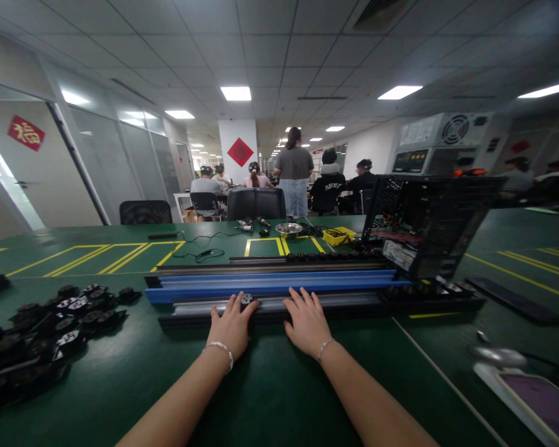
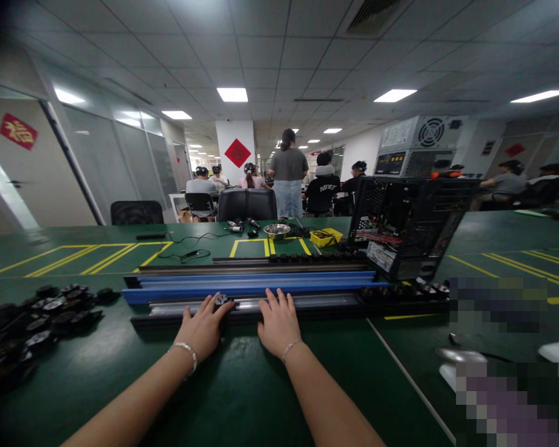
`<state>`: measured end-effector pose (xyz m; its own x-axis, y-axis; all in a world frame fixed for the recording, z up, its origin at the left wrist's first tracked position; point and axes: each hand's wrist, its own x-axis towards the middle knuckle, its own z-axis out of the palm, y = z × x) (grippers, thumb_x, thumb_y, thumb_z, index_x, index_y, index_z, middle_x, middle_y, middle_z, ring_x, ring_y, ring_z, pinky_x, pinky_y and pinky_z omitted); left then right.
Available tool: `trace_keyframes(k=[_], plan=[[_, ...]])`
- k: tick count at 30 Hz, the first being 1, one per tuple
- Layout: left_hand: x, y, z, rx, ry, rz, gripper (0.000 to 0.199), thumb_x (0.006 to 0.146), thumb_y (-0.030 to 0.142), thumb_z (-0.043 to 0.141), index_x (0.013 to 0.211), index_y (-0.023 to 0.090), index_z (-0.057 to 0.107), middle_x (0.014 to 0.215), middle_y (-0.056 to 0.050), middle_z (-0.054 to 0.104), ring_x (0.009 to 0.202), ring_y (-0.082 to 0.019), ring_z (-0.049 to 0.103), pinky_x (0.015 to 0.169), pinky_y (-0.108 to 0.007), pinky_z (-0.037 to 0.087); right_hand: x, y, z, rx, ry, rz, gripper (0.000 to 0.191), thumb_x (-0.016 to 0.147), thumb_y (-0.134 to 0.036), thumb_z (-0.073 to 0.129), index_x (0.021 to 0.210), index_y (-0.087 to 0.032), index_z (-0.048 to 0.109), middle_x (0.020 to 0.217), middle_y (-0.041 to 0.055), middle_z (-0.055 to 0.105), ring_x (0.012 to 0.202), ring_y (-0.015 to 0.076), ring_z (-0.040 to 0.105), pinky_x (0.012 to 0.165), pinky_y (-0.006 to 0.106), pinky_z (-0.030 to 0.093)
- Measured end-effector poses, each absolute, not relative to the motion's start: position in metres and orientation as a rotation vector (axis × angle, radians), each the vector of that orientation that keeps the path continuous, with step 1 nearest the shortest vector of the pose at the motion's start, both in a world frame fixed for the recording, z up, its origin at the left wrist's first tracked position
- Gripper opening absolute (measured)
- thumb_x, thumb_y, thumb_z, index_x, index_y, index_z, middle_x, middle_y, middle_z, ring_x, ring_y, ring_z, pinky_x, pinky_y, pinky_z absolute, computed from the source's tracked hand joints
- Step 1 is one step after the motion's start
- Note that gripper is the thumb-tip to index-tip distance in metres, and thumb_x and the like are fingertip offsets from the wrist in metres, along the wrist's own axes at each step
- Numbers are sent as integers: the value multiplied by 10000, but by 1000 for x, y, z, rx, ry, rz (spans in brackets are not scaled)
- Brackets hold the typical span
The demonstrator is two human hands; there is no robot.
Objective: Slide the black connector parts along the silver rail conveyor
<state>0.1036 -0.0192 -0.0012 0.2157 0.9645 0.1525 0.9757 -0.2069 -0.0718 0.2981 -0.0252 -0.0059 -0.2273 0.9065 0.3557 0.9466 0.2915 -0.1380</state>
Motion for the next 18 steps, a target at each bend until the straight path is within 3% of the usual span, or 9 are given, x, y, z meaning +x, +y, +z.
trace_keyframes(k=[8,18], plan=[[103,-21,-3,-2286,-1864,-94,742,713,103,439,1334,440,212,1464,-67,212,1320,-312,194,956,-645,174,298,-25,-6,-1679,-2204,-133,449,740,-316,512,1182,-240,507,1406,45,330,1297,272,207,1050,462,100],[96,-21,-1,-2274,-1864,-104,728,698,83,396,1329,417,250,1457,-79,231,1324,-267,208,972,-645,130,298,-24,-8,-1664,-2198,-146,447,736,-308,512,1177,-237,510,1400,47,339,1294,268,212,1051,457,95]])
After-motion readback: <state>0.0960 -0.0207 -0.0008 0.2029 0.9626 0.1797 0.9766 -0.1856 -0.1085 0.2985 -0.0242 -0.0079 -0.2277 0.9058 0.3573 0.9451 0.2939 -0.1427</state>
